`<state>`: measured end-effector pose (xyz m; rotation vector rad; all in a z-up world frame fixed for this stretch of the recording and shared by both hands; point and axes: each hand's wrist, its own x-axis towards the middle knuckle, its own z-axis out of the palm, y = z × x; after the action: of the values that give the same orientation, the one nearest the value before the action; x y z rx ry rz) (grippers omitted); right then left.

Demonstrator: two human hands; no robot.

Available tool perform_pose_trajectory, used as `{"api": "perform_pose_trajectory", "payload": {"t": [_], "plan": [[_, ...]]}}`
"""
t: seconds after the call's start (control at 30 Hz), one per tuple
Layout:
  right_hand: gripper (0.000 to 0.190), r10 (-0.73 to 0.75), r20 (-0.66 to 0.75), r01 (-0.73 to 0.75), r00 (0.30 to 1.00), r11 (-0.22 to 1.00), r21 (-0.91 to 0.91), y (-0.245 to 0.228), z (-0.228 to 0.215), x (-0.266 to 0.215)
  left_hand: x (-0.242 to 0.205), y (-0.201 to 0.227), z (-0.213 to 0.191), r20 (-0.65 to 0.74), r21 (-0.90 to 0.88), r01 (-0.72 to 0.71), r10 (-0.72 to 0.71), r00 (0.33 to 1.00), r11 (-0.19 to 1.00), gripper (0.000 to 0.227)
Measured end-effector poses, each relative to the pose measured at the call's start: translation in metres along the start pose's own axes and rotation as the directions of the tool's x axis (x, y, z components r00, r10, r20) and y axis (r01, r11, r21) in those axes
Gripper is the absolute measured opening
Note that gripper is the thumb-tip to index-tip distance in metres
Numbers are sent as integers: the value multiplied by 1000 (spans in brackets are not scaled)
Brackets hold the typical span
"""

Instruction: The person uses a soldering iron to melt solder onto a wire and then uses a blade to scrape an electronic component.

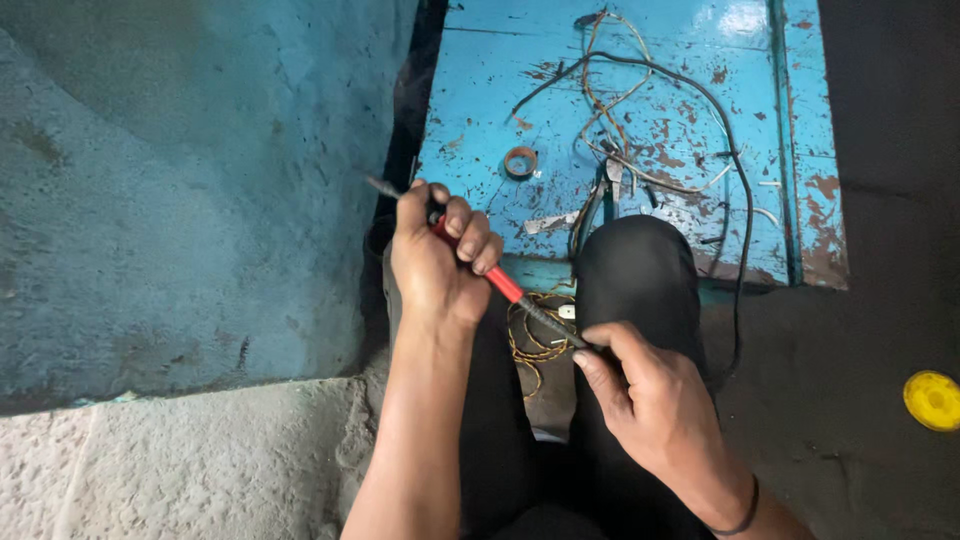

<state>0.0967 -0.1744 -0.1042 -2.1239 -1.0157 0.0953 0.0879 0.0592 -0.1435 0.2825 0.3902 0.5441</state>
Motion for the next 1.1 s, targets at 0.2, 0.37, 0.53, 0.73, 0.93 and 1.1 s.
{"api": "perform_pose_trajectory", "payload": {"t": [0.2, 0.37, 0.53, 0.73, 0.93, 1.1], "plan": [[14, 122, 2, -122, 993, 991, -57, 1, 0, -1, 33, -1, 4, -4, 2, 21, -21, 1000, 1000, 25], [13, 159, -19, -160, 987, 986, -50, 5, 0, -3, 44, -8, 6, 24, 7, 63, -63, 998, 998, 16], [14, 267, 23, -266, 963, 963, -48, 16, 2, -3, 49, -13, 11, -25, 22, 91, -90, 996, 996, 14], [18, 309, 59, -307, 949, 951, -39, 19, 7, 12, 47, -18, 14, 84, -35, 121, -117, 989, 992, 25], [16, 143, -173, -167, 974, 977, -134, 1, 21, 31, 58, -17, 17, 8, -52, 128, -128, 992, 990, 35], [14, 63, -187, -94, 980, 982, -163, 6, 18, 34, 63, -19, 18, -48, -12, 132, -132, 990, 991, 34]]}}
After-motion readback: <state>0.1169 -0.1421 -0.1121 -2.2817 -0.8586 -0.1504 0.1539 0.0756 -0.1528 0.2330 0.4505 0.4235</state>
